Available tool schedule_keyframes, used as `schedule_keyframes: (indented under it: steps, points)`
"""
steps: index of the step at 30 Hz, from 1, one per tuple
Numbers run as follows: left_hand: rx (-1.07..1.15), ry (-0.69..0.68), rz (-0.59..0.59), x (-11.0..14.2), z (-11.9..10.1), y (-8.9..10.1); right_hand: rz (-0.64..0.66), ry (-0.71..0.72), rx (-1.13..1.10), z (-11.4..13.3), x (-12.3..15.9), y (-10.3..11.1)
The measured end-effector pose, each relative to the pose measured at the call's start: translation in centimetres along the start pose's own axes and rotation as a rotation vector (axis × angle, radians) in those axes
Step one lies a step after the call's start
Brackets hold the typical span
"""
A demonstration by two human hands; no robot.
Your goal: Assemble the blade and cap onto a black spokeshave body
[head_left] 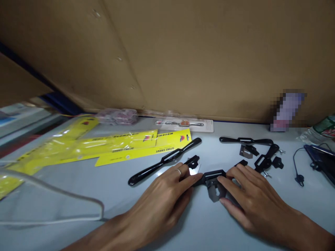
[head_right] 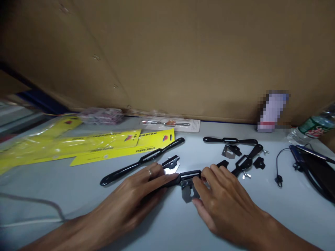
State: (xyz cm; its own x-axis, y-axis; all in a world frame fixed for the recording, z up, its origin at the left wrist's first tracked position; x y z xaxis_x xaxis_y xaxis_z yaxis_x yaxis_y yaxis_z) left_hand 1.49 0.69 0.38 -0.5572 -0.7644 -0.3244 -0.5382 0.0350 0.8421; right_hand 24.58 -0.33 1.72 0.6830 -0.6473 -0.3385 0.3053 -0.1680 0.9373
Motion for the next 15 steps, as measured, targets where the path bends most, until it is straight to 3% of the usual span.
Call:
schedule_keyframes:
  steps: [3, 9, 15]
  points:
    - [0.001, 0.001, 0.006, -0.1, 0.0, 0.0, -0.068, 0.013, -0.019, -0.4, -0.3, 0.7]
    - [-0.010, -0.027, 0.000, 0.1, 0.2, 0.0, -0.372, -0.045, 0.037, -2.7, -0.8, 3.2]
    - [-0.003, -0.024, 0.000, 0.4, 0.2, -0.1, -0.397, -0.134, 0.062, -4.2, -1.4, 3.9]
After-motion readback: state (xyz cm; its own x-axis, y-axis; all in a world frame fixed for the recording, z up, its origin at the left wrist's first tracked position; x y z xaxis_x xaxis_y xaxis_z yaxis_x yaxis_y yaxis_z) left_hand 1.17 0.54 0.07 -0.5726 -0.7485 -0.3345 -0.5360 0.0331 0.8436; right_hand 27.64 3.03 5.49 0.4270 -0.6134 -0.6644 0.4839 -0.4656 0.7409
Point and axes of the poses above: each hand's wrist, its own x-axis away from the middle knuckle, its own y-axis out of the back of the hand, z = x × y, the point moved 2 cm from there along -x, towards the middle knuckle, and after that the axes turned 2 degrees about -z, right-handed, at the moved point
